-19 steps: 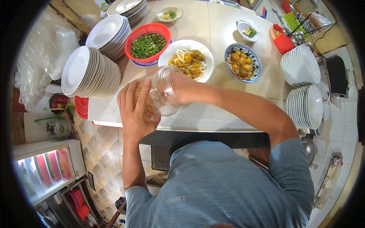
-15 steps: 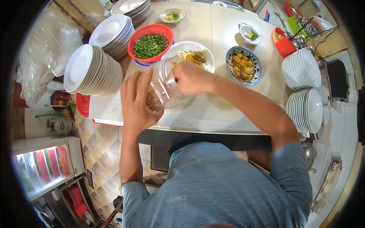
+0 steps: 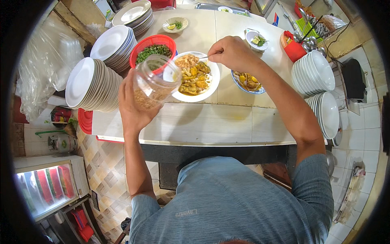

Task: The person assembles two noodle dishes by placing rice noodles into bowls, adding fried chicken pieces and boiled eggs, ladling broth over the contents, and sprinkling a dry garnish. The person uses tongs, a ladle, and a spoon to handle the ingredients and finishes by placing the bowls on a counter.

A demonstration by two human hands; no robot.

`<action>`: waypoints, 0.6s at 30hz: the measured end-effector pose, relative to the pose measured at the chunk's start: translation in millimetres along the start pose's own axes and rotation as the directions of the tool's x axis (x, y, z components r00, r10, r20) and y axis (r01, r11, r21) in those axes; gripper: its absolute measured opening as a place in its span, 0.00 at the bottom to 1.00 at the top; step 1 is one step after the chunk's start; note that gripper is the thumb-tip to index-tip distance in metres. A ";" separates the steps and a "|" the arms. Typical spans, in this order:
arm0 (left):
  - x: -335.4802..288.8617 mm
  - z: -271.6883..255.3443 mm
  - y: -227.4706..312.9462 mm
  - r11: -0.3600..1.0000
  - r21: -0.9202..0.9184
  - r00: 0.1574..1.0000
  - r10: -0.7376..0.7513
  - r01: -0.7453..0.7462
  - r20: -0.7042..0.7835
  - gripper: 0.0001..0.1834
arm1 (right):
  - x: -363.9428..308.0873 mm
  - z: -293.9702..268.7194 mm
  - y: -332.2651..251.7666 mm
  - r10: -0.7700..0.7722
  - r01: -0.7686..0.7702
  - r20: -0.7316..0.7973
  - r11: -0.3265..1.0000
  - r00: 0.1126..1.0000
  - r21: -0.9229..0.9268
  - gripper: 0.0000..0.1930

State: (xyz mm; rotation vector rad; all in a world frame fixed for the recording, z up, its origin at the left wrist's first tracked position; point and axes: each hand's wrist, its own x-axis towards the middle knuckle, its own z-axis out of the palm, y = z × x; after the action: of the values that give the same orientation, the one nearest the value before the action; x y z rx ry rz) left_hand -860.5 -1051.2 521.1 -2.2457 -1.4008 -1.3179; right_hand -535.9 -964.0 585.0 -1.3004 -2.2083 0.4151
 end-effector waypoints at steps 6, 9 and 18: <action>-30.1 -1.9 -27.1 0.988 -0.040 0.987 -0.148 0.146 -0.056 0.65 | 19.4 42.3 28.3 -0.017 -0.008 -0.134 0.983 0.991 -0.184 0.10; -35.2 -3.3 -34.3 0.989 -0.044 0.987 -0.145 0.142 -0.071 0.66 | 20.0 46.1 33.8 0.058 -0.061 -0.024 0.989 0.998 -0.133 0.09; -36.0 5.9 -49.9 0.989 -0.075 0.988 -0.136 0.131 -0.068 0.67 | -25.6 25.0 66.7 0.251 -0.255 0.047 0.949 0.967 0.184 0.13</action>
State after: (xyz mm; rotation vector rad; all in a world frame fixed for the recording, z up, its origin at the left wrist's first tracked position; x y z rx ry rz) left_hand -902.6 -1043.8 476.4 -2.1557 -1.5249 -1.4981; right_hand -493.5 -953.7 523.2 -1.4828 -1.9692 0.7225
